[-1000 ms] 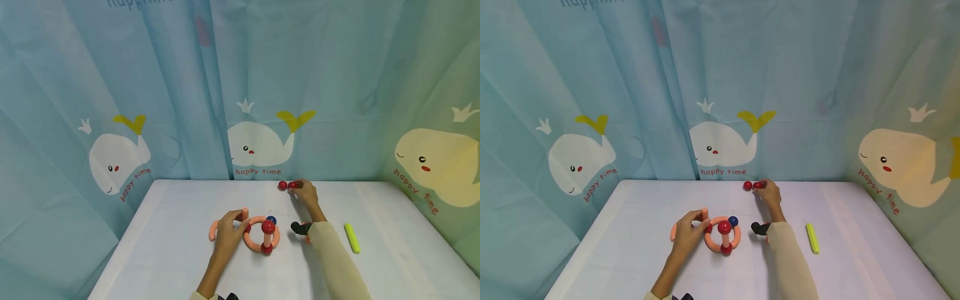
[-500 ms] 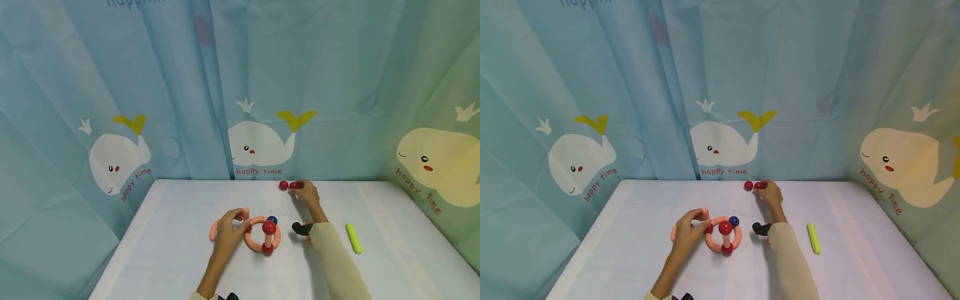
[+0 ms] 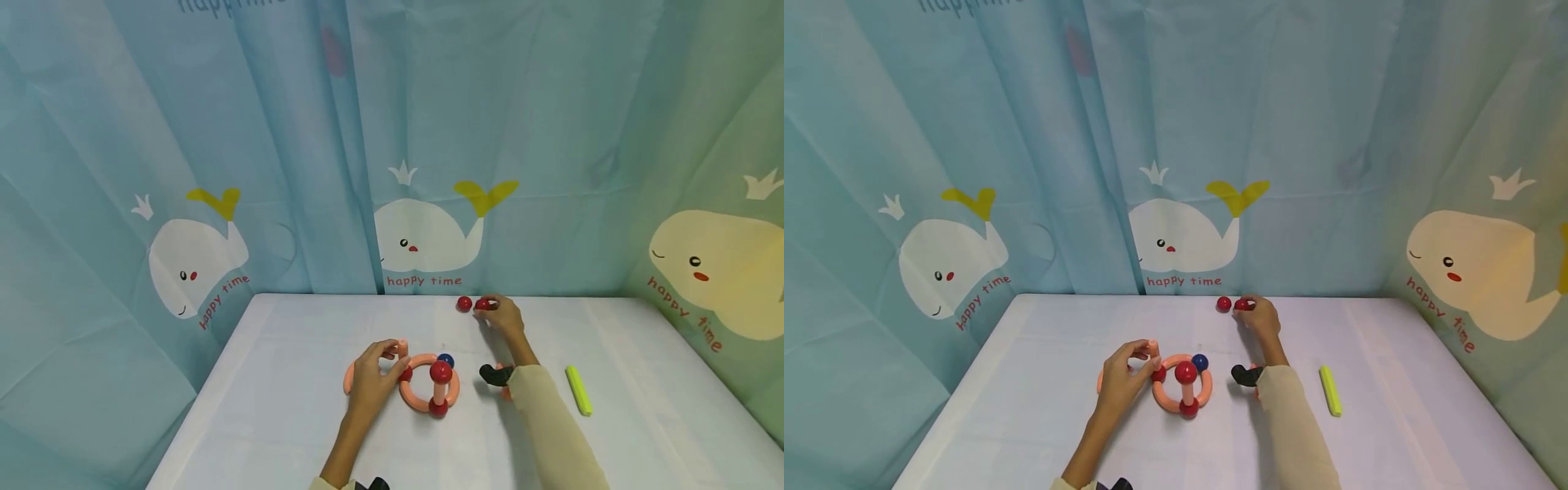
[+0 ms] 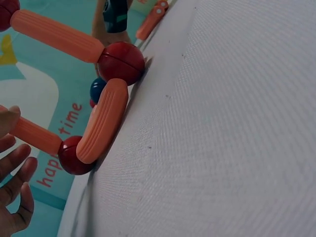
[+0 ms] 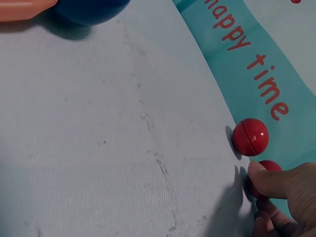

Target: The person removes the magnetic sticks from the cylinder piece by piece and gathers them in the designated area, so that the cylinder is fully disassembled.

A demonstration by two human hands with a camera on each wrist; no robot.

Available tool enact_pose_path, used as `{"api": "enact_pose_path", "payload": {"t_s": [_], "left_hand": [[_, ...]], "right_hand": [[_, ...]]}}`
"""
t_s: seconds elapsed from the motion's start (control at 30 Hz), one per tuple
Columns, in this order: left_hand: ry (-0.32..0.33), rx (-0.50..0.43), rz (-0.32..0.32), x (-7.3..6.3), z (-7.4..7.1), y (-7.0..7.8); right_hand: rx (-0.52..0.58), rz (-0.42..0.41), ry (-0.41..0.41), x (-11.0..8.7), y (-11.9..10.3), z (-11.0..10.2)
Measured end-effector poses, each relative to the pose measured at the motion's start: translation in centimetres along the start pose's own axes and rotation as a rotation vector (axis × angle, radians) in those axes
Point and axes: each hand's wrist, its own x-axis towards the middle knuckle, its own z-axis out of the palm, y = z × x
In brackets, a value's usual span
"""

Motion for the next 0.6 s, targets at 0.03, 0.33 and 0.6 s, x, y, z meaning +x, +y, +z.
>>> {"api": "enact_pose_path", "payload": {"t_s": [0.03, 0.33, 0.6], "left_hand": [[0.001, -0.002, 0.003, 0.06, -0.01, 0.02], [0.008, 0.003, 0.017, 0.03, -0.19, -0.06], [0.002, 0.006, 0.040, 0.05, -0.20, -0.09]], "right_hand": [[-0.013, -0.006, 0.004, 0.04, -0.03, -0.02], [-0.029, 0.015, 0.012, 0.46, -0.30, 0.45], [-0.006, 0.017, 0.022, 0.28, -0.39, 0.44]]}}
